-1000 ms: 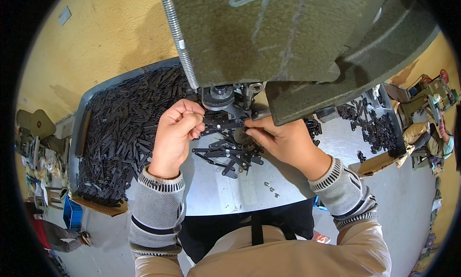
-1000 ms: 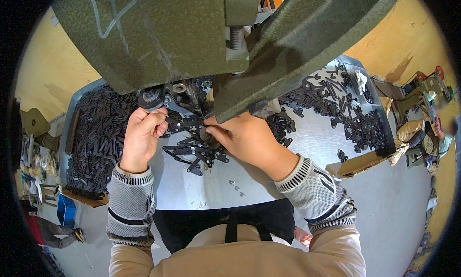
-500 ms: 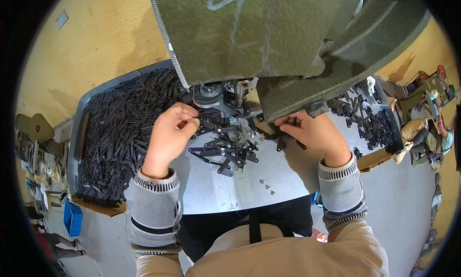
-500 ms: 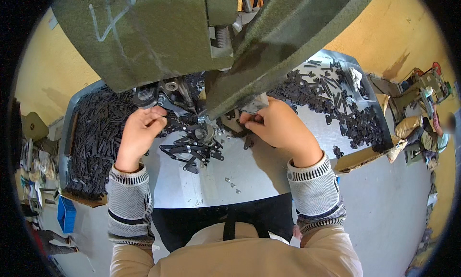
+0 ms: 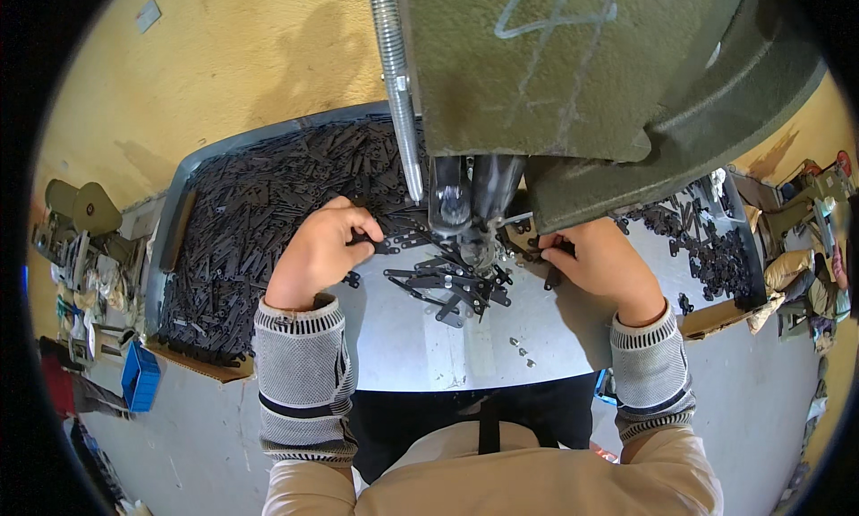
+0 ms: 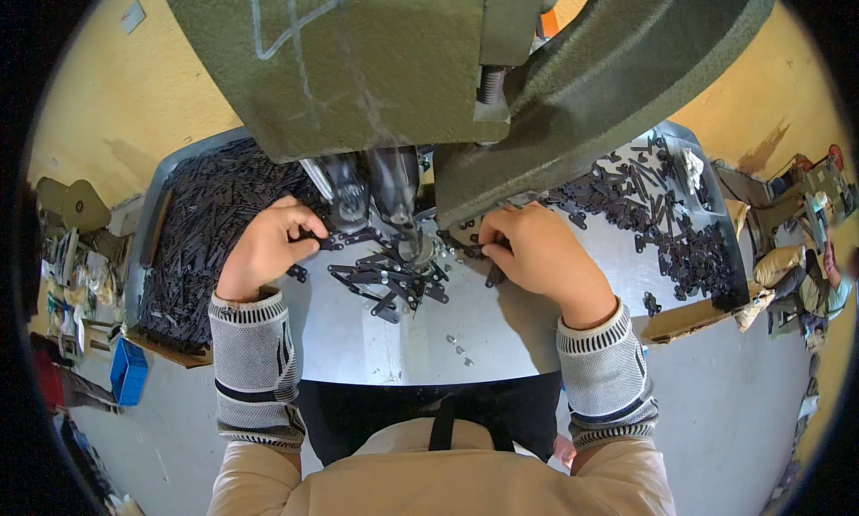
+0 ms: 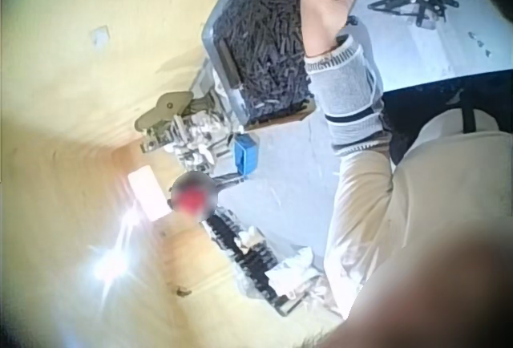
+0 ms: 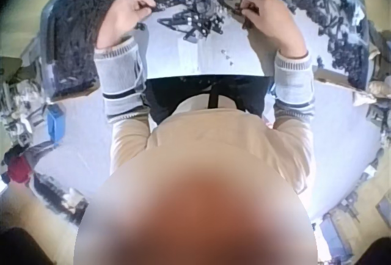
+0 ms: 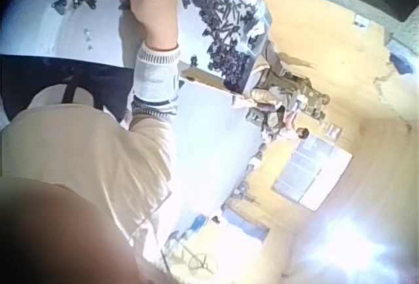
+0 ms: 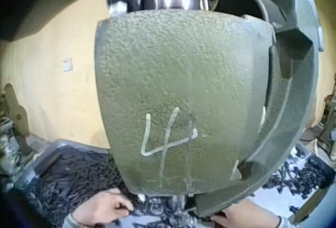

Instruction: The person repeatedly picks small black metal hardware pieces from a bin and places them into a press or fixture on the workbench. The person handles the pieces one at a time, aligns them under the machine, and then removes the processed pieces, continuing the cycle throughout the clip.

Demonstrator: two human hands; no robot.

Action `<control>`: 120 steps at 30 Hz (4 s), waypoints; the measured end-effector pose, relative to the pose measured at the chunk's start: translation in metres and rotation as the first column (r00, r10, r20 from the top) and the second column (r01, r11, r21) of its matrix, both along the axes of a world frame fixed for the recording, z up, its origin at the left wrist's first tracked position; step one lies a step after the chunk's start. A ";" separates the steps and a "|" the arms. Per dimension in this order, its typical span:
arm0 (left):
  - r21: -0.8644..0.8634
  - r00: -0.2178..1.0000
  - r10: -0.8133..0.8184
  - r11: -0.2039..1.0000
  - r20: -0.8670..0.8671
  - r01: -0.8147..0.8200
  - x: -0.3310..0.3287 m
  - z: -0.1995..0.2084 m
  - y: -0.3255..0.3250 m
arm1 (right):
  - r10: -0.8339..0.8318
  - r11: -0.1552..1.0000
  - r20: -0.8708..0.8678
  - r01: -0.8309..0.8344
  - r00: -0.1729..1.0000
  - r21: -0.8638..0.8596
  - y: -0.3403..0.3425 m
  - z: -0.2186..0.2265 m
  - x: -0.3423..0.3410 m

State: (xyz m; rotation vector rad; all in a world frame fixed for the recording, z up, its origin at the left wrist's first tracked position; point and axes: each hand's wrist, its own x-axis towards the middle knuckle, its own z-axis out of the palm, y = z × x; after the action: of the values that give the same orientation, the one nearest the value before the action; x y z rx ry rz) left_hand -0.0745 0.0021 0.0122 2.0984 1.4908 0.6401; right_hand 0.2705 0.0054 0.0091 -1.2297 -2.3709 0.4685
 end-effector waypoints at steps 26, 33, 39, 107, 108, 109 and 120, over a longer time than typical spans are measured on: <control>-0.341 0.649 0.202 0.935 0.734 0.095 0.059 -0.005 -0.003 | -0.343 0.699 -0.602 -0.232 0.721 -0.677 -0.008 -0.006 -0.033; -0.245 0.585 0.099 0.954 0.805 0.175 0.071 -0.014 -0.006 | -0.365 0.729 -0.565 -0.151 0.740 -0.668 -0.010 -0.005 -0.039; -0.193 0.625 0.038 0.964 0.780 0.181 0.073 -0.017 -0.005 | -0.355 0.743 -0.567 -0.145 0.743 -0.654 -0.011 -0.006 -0.040; -0.362 0.499 0.313 0.932 0.808 0.001 0.054 -0.004 0.000 | -0.068 0.995 -0.435 0.093 0.898 0.038 -0.003 -0.032 -0.059; -0.373 0.511 0.317 0.928 0.799 0.007 0.053 -0.004 0.000 | -0.066 0.995 -0.419 0.093 0.906 0.044 -0.003 -0.031 -0.059; -0.382 0.524 0.322 0.924 0.789 0.008 0.053 -0.005 0.001 | -0.063 0.994 -0.402 0.092 0.913 0.052 -0.004 -0.030 -0.059; -0.193 0.885 0.238 0.966 0.401 -0.173 0.042 -0.001 0.002 | -0.207 0.978 -0.296 0.195 0.933 -0.069 0.000 -0.006 -0.018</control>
State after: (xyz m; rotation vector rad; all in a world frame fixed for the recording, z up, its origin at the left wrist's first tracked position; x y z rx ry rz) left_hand -0.0322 0.0040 0.0109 1.5694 1.4646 0.9586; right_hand 0.2521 0.0058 0.0035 -1.2987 -1.9662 0.5916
